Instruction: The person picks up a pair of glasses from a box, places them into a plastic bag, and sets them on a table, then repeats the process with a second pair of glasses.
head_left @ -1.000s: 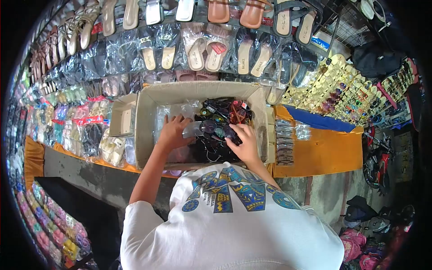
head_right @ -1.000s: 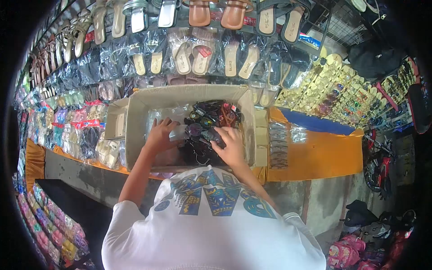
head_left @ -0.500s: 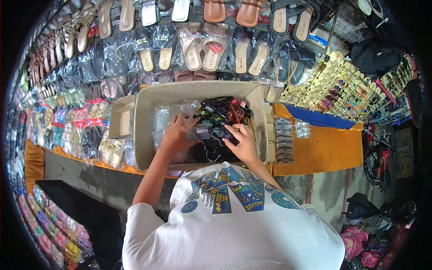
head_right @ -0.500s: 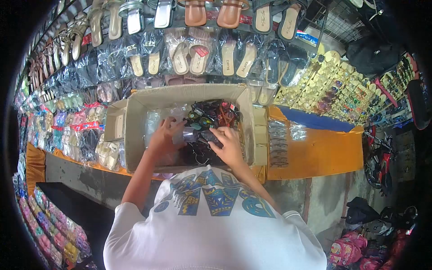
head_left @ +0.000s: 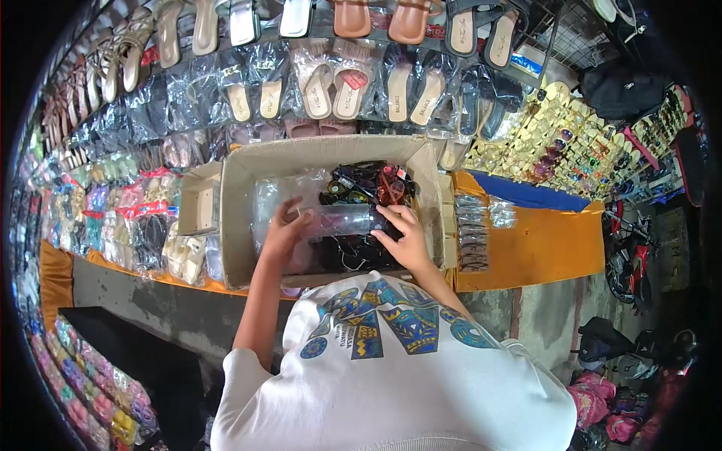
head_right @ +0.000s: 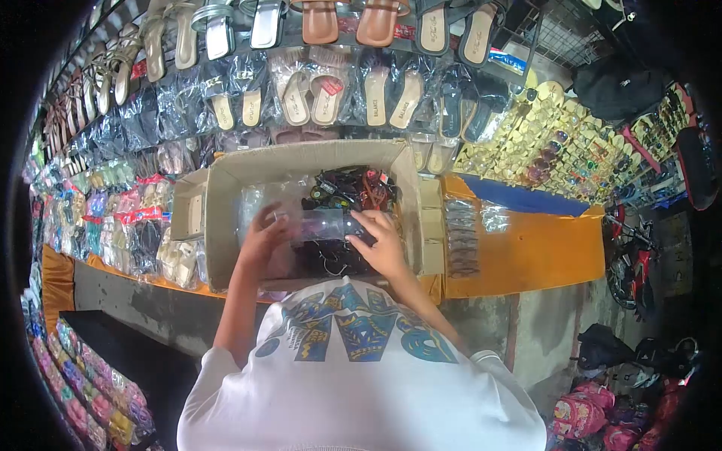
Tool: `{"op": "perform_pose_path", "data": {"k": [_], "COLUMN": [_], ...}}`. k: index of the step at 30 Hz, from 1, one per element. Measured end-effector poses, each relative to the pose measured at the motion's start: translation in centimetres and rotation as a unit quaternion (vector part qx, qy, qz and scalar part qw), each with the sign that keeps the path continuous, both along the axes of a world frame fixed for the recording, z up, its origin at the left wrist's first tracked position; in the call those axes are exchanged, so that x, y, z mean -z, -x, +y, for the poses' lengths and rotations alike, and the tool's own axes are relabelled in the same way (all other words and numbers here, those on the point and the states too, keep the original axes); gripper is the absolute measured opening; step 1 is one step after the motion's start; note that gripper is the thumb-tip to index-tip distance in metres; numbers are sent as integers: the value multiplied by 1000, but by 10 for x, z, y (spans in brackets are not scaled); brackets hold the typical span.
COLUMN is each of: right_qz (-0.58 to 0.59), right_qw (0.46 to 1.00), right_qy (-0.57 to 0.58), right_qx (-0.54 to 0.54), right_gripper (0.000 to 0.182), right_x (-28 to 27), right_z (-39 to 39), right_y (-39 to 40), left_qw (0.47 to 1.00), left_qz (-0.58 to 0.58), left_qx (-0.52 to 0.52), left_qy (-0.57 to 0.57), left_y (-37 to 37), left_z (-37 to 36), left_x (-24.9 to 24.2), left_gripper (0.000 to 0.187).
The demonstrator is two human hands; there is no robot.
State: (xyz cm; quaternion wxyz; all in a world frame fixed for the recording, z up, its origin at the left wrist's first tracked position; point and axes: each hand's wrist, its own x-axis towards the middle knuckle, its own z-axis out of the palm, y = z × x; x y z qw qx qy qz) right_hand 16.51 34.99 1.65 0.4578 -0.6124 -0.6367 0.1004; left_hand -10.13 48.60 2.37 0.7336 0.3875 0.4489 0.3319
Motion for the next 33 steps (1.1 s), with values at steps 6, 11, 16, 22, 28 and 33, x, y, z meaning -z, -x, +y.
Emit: {"op": "perform_pose_path", "data": {"k": [6,11,16,22,28,33], "right_qz": [127,257,236,435,305,385], "right_qw": [988,956,951,893,934,913], "right_qy": [63,115,185,109,188,133], "right_qx": [-62,-81,-74,-25,-6,-26], "right_gripper": [57,56,54,22,15,21], "right_x": [1,2,13,21,19,15], "right_z": [0,-1,0,7,4,6], "right_y": [1,1,-7,8,2,6], "left_qw": [995,995,995,990,990,993], "left_qz": [-67,-63,-65,-125,-122,-98], "left_qx": [72,74,78,57,46,51], "left_qy": [27,12,16,38,45,30], "left_y": [0,-1,-2,-9,-13,-16], "left_z": [-10,-12,-10,-13,-16,-17], "left_x": [9,8,9,17,11,13], "left_gripper": [46,45,43,40,38,37]}}
